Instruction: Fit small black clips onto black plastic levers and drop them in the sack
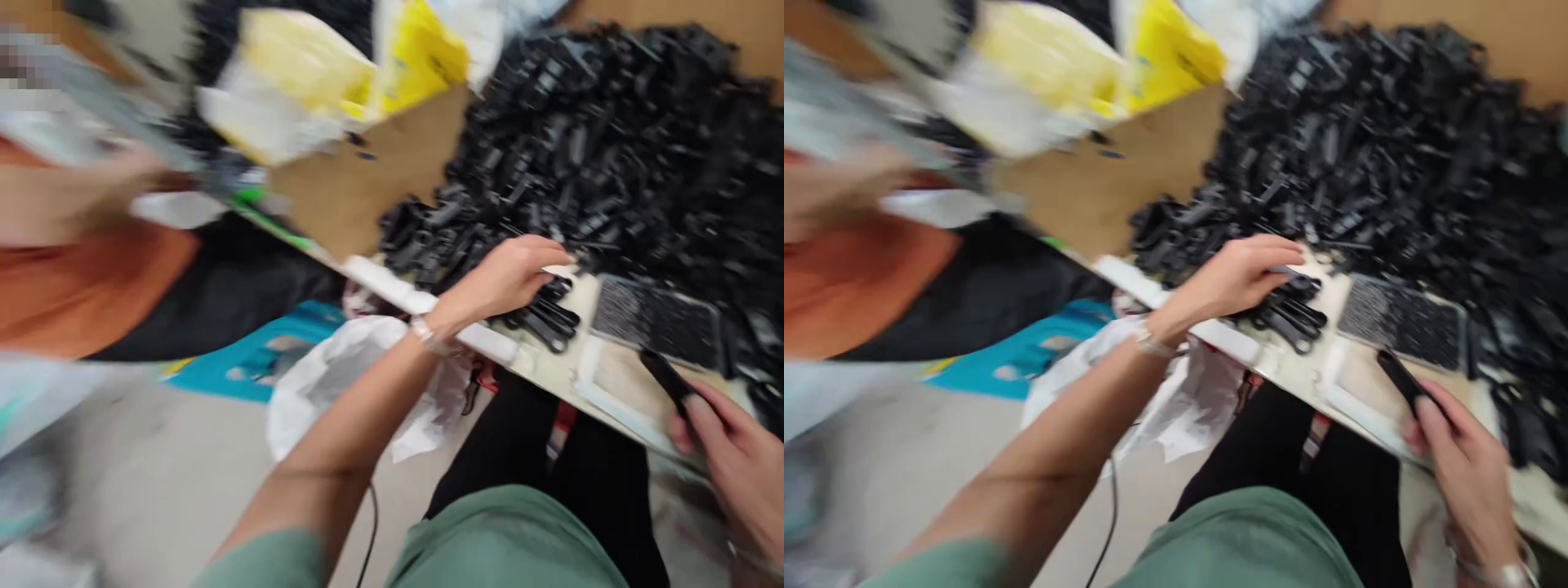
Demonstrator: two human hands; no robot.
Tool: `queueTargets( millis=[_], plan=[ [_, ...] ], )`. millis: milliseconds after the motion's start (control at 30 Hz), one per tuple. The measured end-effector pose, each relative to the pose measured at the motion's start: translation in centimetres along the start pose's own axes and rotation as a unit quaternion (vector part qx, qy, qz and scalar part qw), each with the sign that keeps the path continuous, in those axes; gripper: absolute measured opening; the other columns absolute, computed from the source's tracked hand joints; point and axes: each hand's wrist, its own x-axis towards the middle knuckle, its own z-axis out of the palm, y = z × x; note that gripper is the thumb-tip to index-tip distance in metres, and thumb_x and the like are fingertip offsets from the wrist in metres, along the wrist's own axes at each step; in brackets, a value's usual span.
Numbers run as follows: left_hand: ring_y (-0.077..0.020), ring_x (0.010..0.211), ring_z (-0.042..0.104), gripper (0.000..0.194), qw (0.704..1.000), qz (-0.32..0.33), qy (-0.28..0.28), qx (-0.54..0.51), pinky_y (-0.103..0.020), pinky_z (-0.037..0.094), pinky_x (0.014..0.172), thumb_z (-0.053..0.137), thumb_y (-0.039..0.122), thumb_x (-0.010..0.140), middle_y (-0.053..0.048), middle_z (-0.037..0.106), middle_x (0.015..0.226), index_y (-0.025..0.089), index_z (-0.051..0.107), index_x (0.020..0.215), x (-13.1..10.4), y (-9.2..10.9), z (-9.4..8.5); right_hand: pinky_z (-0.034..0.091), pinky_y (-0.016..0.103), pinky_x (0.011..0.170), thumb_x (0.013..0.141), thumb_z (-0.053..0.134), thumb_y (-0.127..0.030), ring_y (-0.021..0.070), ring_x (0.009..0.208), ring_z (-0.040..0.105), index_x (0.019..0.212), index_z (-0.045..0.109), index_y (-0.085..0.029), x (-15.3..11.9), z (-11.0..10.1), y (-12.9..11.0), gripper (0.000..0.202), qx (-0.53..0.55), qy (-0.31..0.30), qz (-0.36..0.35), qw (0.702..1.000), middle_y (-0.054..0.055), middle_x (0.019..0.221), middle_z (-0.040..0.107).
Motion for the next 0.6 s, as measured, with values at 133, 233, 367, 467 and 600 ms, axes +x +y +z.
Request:
queueTargets(
  millis=[133,233,367,467,600],
  plan=[
    [-0.0235,0.129,0.055,0.037,0.994,0.079,-0.016,-0.073,-0.04,0.046,0.108,0.064,0.024,0.089,-0.013,0.059,0.137,0.017,0.061,0.125,-1.9,3.4,2.6,0.042,0.025,0.045,0.085,0.062,-0.047,0.0129,0.046,0.05,0.111,0.07,-0.016,0.8,0.5,-2.6,0.041,0.153,-0.092,0.08,0.981,-0.003,0.05,0.054],
    [-0.0211,0.124,0.06,0.037,0.985,0.101,-0.032,-0.133,-0.036,0.05,0.104,0.066,0.023,0.088,-0.012,0.063,0.133,0.017,0.06,0.125,-2.6,5.9,6.0,0.041,0.024,0.044,0.085,0.064,-0.047,0.0107,0.044,0.048,0.104,0.072,-0.017,1.2,0.7,-3.1,0.036,0.209,-0.136,0.074,0.966,-0.004,0.05,0.053],
    [-0.0152,0.094,0.071,0.02,0.985,0.059,0.0,-0.162,-0.026,0.058,0.085,0.061,0.019,0.091,-0.005,0.075,0.102,0.018,0.067,0.11,-2.9,7.6,9.1,0.043,0.023,0.043,0.087,0.061,-0.054,0.0103,0.046,0.052,0.106,0.07,-0.016,1.0,0.3,-2.8,0.043,0.276,-0.167,0.081,0.943,-0.002,0.057,0.055],
    [-0.0146,0.089,0.071,0.016,0.987,0.042,0.021,-0.153,-0.026,0.058,0.081,0.061,0.02,0.091,-0.004,0.076,0.097,0.018,0.068,0.106,-3.2,7.9,9.7,0.047,0.023,0.043,0.087,0.058,-0.06,0.0108,0.052,0.059,0.11,0.067,-0.016,0.9,0.1,-2.2,0.051,0.331,-0.164,0.103,0.924,0.002,0.076,0.06],
    [-0.014,0.087,0.071,0.014,0.99,0.042,0.03,-0.133,-0.024,0.057,0.078,0.061,0.02,0.092,-0.003,0.076,0.095,0.017,0.067,0.104,-3.4,8.0,9.9,0.052,0.023,0.047,0.085,0.065,-0.054,0.0104,0.058,0.062,0.112,0.065,-0.017,0.8,0.2,-1.4,0.047,0.353,-0.156,0.12,0.915,0.004,0.087,0.063]
  ],
)
